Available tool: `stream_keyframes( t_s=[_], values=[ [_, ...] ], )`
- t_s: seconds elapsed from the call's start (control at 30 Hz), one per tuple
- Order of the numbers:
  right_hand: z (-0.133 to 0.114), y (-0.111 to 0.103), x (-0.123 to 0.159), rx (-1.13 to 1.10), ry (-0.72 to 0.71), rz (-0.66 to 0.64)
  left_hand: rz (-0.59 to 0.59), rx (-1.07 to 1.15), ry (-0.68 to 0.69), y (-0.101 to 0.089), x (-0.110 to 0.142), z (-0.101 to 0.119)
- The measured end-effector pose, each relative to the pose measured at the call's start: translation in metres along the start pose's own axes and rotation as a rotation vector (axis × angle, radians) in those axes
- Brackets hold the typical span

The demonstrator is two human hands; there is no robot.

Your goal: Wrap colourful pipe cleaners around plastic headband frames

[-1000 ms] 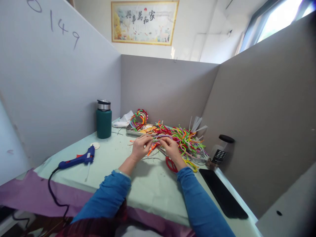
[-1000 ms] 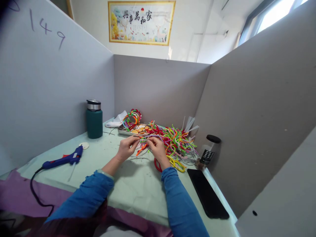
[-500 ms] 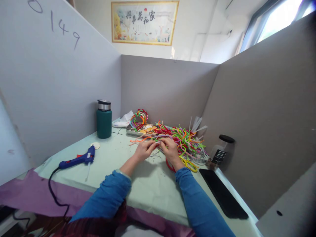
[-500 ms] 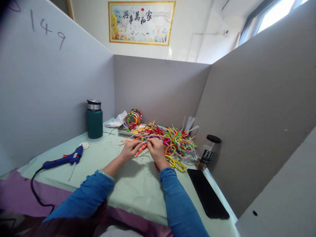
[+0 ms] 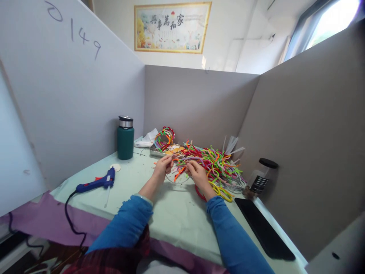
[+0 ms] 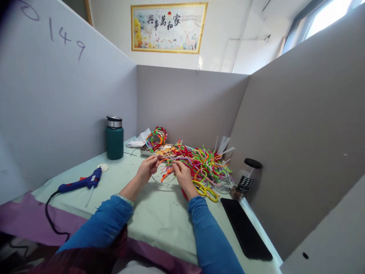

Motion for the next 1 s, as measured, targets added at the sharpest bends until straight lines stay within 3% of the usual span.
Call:
stream_keyframes(
  t_s=[0.17,0.33,0.53,0.67,0.8,1.0],
  values=[
    [-0.006,0.006,0.006,0.087,-0.032,0.029,0.048,-0.122,-0.026,0.001,0.0,-0.004],
    [-0.008,0.01,0.008,0.08,-0.043,0.001,0.0,-0.154,-0.097,0.003,0.004,-0.005],
    [-0.002,0.012,0.006,-0.352,0.193,-0.091,-0.188,-0.191,-0.208,0.008,0.008,-0.01],
    [-0.003,0.008,0.005,-0.385,0.22,-0.069,-0.299,-0.26,-0.239,0.015,0.012,-0.013],
    [-0.002,0.009,0.003,-0.309,0.173,-0.014,-0.301,-0.431,-0.151,0.018,0.011,-0.014],
    [0.005,0.01,0.001,-0.154,0.12,0.064,-0.232,-0.685,0.143,0.018,0.003,-0.014]
  ],
)
Point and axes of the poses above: each hand's wrist, its own x-axis away from the middle knuckle, its own y-axis out of the palm, z = x × y, the point moved 5 cm from there along -x, towards the middle knuckle, and after that the axes turned 3 degrees about -x, right-handed, at the moved point
